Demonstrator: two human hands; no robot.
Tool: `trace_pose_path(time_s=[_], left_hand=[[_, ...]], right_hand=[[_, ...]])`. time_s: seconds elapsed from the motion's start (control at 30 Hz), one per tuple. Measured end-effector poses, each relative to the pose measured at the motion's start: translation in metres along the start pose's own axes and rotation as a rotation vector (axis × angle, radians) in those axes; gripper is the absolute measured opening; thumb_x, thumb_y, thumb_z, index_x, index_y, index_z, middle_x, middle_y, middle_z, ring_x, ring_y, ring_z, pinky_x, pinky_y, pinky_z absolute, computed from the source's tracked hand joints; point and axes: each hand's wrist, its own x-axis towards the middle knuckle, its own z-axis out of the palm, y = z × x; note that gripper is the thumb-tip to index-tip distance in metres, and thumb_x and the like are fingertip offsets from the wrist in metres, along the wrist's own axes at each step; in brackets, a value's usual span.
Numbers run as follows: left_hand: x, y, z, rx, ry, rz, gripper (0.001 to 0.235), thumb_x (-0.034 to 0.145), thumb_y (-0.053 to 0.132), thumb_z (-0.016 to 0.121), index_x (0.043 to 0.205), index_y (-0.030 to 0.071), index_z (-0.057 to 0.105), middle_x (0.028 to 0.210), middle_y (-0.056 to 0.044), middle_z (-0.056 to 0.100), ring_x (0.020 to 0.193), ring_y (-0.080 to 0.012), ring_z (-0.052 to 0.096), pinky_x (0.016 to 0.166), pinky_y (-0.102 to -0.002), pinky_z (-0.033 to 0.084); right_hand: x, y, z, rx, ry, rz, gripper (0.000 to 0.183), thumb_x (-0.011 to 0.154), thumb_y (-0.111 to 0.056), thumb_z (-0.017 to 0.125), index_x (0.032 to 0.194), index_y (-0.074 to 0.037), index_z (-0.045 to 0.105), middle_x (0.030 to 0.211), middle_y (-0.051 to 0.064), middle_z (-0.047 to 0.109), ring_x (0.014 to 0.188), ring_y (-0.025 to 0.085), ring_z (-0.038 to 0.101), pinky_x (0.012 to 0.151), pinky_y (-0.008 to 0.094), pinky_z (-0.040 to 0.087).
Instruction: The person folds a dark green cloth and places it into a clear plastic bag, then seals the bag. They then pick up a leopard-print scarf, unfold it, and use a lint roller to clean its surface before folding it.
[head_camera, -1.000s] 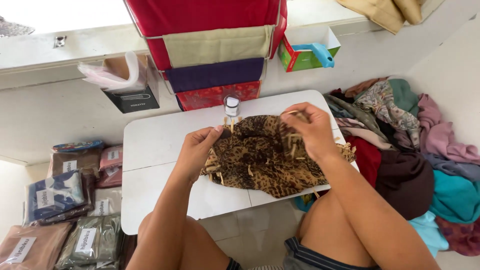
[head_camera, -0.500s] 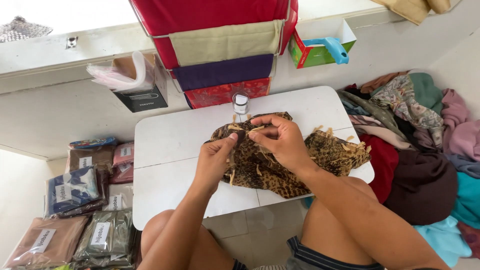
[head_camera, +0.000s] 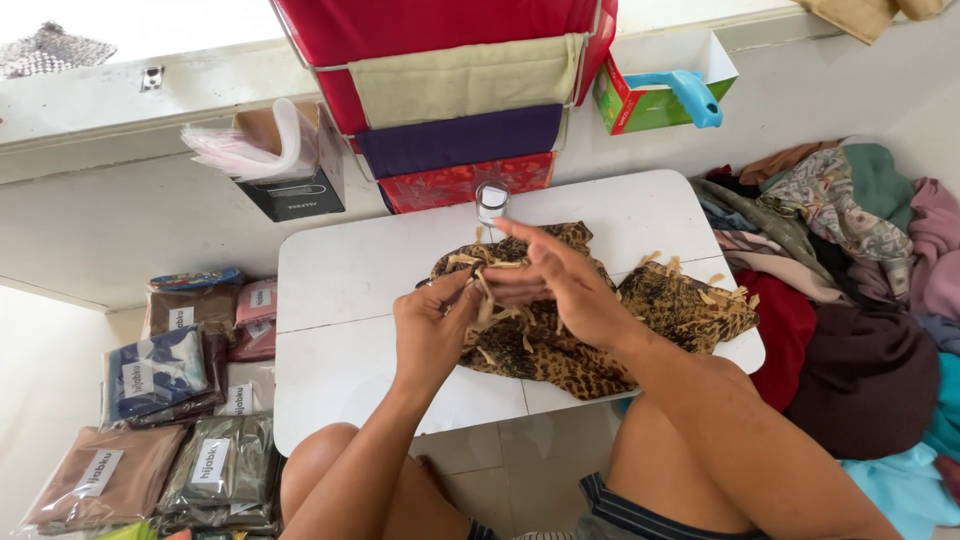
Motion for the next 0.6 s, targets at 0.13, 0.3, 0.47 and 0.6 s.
trace_pose_path(time_s=[0.13, 0.3, 0.47, 0.6], left_hand=[[-0.005, -0.002, -0.012, -0.020, 0.016, 0.089, 0.015, 0.087, 0.006, 0.074, 0.100, 0.007, 0.082, 0.087, -0.013, 0.081, 0.089, -0.0275, 0.079, 0.078, -0.039, 0.063], [-0.017, 0.011, -0.050, 0.002, -0.062, 0.310, 0.018, 0.081, 0.004, 0.079, 0.098, 0.008, 0.083, 0.086, -0.013, 0.082, 0.087, -0.0334, 0.079, 0.073, -0.041, 0.063], [-0.038, 0.022, -0.083, -0.075, -0.190, 0.299, 0.029, 0.071, -0.004, 0.071, 0.098, 0.002, 0.079, 0.102, -0.012, 0.082, 0.064, -0.0108, 0.066, 0.054, -0.020, 0.047], [-0.049, 0.010, -0.106, -0.069, -0.192, 0.259, 0.027, 0.069, 0.000, 0.070, 0.095, 0.001, 0.078, 0.100, -0.012, 0.082, 0.047, -0.0035, 0.041, 0.043, -0.017, 0.028]], right_hand=[[0.007, 0.013, -0.025, -0.136, 0.152, -0.275, 0.049, 0.106, -0.039, 0.046, 0.131, -0.001, 0.062, 0.091, 0.023, 0.077, 0.088, 0.030, 0.076, 0.082, 0.041, 0.059], [0.017, 0.023, -0.024, 0.030, -0.048, -0.306, 0.039, 0.103, -0.034, 0.054, 0.117, -0.002, 0.070, 0.107, 0.023, 0.076, 0.108, 0.036, 0.070, 0.103, 0.053, 0.050], [0.009, 0.008, 0.004, -0.258, -0.406, -0.139, 0.030, 0.083, -0.007, 0.074, 0.113, -0.007, 0.075, 0.095, 0.005, 0.081, 0.081, 0.012, 0.075, 0.078, 0.026, 0.061], [0.009, 0.016, 0.010, -0.311, -0.521, -0.175, 0.016, 0.084, -0.013, 0.074, 0.098, -0.006, 0.077, 0.089, 0.004, 0.079, 0.076, 0.014, 0.070, 0.070, 0.029, 0.058]])
